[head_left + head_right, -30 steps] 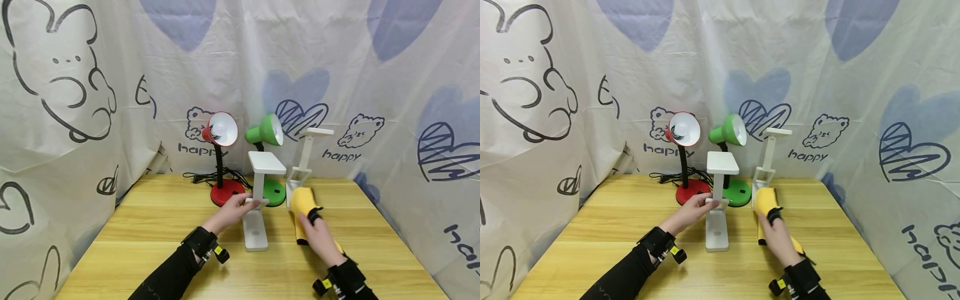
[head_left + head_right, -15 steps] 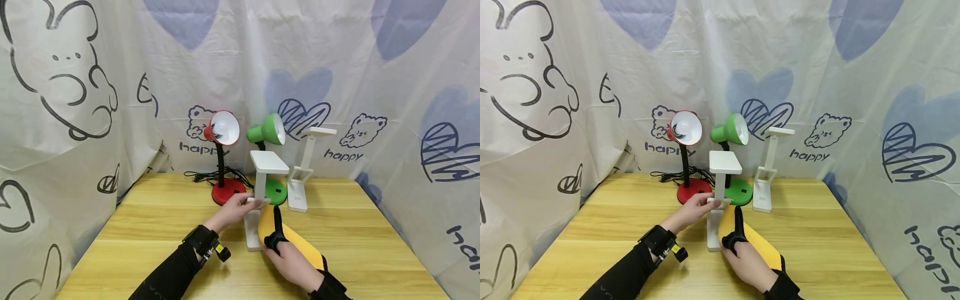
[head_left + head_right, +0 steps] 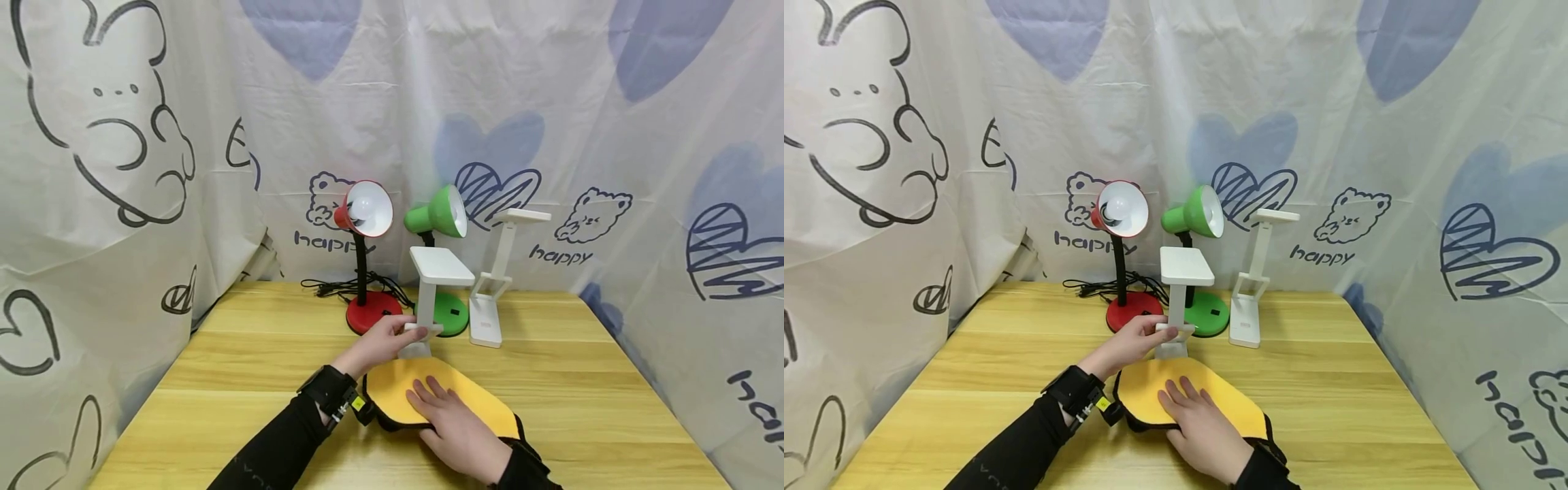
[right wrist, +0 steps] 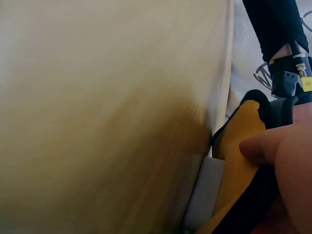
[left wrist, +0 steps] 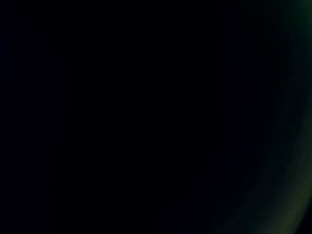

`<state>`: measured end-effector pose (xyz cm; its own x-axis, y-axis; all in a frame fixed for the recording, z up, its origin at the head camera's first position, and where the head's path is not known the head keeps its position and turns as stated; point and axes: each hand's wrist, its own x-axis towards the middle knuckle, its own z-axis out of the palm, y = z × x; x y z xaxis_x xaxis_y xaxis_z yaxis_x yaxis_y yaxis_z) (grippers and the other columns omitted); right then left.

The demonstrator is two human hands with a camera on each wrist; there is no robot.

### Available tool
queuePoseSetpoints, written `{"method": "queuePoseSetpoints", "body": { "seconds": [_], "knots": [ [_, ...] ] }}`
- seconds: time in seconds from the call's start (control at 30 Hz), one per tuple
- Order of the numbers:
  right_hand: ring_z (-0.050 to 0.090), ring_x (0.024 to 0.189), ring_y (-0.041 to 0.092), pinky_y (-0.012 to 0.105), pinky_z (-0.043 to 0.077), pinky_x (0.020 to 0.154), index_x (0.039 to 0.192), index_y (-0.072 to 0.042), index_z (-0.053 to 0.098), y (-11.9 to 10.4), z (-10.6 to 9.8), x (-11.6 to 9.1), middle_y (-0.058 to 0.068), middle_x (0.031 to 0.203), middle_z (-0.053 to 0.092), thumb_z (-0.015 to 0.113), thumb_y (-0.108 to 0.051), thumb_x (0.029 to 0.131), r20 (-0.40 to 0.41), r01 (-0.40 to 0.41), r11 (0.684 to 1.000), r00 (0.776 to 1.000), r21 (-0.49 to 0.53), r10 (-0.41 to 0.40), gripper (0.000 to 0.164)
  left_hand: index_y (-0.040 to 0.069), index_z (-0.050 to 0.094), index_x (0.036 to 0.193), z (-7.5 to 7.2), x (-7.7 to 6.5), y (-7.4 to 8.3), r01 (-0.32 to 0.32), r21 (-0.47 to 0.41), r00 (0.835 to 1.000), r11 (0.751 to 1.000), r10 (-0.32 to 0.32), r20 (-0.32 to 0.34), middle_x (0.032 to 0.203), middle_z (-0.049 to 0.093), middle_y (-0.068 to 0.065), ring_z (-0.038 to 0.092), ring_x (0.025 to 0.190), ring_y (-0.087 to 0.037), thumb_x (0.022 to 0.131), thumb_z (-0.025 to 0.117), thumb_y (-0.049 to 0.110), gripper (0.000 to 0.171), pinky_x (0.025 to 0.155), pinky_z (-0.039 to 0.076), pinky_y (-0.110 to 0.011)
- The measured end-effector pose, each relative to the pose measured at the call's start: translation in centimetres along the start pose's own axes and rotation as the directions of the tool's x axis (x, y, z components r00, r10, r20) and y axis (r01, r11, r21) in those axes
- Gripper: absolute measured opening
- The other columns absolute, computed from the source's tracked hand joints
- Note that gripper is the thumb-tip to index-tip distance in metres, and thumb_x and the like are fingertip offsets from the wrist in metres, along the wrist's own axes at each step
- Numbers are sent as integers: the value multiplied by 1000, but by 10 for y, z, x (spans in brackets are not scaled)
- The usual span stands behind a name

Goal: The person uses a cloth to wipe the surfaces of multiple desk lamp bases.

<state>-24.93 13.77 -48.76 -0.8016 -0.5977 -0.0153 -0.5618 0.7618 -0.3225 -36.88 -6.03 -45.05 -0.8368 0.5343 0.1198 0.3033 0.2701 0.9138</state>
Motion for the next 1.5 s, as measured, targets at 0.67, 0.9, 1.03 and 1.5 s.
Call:
{"method": "queuePoseSetpoints", "body": {
  "seconds": [0.67, 0.9, 1.03, 1.5],
  "knots": [
    [11, 149, 22, 65, 20, 110, 154, -29, 19, 23, -3, 70, -6, 162, 5, 38, -37, 104, -32, 7, 998, 999, -65, -9, 54, 32, 68, 118, 1, -1, -2, -20, -138, 998, 990, 29, 60, 121, 67, -8, 61, 114, -27, 94, 60, 43, 28, 96, 43, -54],
    [17, 148, 30, 64, 23, 109, 152, -23, 32, 17, -4, 56, 4, 160, 20, 43, -35, 103, 1, -4, 1000, 1000, -9, 4, 51, 38, 69, 115, 1, -3, 0, -4, -85, 1000, 996, 6, 22, 122, 65, 6, 58, 114, -17, 92, 60, 48, 26, 96, 43, -44],
    [22, 146, 32, 62, 27, 109, 150, -23, 37, 10, -3, 39, 6, 158, 28, 46, -35, 102, 17, 4, 1000, 1000, -21, -4, 50, 37, 68, 114, 0, -3, 1, 10, -72, 1000, 997, -9, 17, 120, 66, 6, 59, 112, -18, 92, 61, 49, 27, 96, 43, -42],
    [28, 145, 27, 59, 34, 106, 151, -28, 33, -4, -6, -7, 1, 156, 32, 50, -32, 101, 75, 68, 997, 995, -29, -66, 53, 27, 70, 112, 1, -2, 2, 31, -31, 999, 999, -31, -7, 108, 67, 4, 59, 106, -23, 90, 60, 53, 36, 92, 44, -40]
  ]
}}
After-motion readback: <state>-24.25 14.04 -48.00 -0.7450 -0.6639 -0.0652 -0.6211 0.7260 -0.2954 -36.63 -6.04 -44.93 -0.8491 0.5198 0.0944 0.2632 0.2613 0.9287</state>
